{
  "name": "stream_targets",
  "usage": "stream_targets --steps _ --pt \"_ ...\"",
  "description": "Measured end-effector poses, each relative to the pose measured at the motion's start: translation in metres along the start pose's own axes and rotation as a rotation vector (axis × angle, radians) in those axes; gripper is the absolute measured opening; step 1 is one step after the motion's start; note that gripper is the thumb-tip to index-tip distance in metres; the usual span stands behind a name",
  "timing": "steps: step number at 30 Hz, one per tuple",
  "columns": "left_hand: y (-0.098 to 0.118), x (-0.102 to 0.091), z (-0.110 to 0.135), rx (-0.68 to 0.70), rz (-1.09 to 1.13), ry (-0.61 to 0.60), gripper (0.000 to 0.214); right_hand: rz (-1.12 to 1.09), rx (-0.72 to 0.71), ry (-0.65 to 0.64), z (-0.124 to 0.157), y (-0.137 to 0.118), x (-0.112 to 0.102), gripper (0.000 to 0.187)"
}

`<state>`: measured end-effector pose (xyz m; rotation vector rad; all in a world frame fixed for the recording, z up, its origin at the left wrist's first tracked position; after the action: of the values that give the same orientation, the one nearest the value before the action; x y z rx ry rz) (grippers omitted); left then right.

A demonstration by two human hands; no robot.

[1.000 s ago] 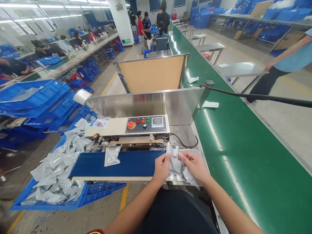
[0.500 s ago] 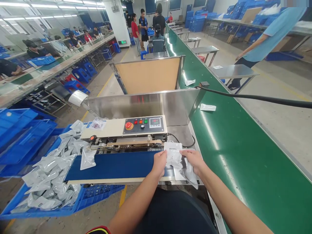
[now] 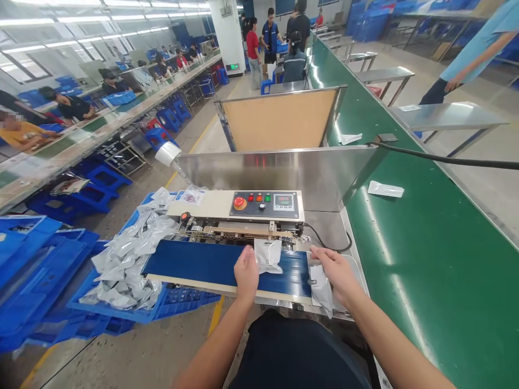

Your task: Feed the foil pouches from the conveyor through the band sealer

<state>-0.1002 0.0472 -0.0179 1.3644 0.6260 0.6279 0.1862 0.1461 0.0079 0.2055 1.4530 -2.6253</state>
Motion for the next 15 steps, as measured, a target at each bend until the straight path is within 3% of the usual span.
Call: stream_targets --steps 2,3,6,7,8,11,15 --pt "0.022 -0.011 0.018 0.231 -0.099 0.011 0.042 -0.112 0.028 0.04 0.011 -0.002 0.001 0.053" --pt "0.029 -0.005 0.03 0.31 -0.118 -0.087 0.039 -0.17 0.041 0.05 0.017 -0.004 0.005 0.053" --pt "0.039 0.036 0.068 0.412 -0.068 -0.533 0.042 -0.323 0.022 0.026 0.032 -0.015 0.029 0.055" --pt "0.04 0.048 0.076 0.414 -0.045 -0.6 0.046 -0.374 0.014 0.004 0.036 -0.019 0.037 0.055" --pt "0.04 0.057 0.078 0.401 -0.026 -0.603 0.048 -0.425 -0.002 -0.025 0.039 -0.022 0.043 0.055" --pt "0.038 0.069 0.065 0.277 0.04 -0.465 0.043 -0.493 -0.09 -0.094 0.044 -0.024 0.045 0.054" --pt "0.043 0.075 0.05 0.202 0.139 -0.513 0.055 -0.146 -0.188 -0.058 0.044 -0.011 0.023 0.062"
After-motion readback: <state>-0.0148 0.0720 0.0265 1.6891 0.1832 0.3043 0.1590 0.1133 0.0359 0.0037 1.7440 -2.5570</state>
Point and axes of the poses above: each hand's wrist, its own z-axis away from the middle knuckle, its own x-axis out of the palm, y = z × x, the point moved 6 cm from there along -z, towards the middle knuckle, and after that the axes turned 8 degrees about x, right-handed, at the moved point
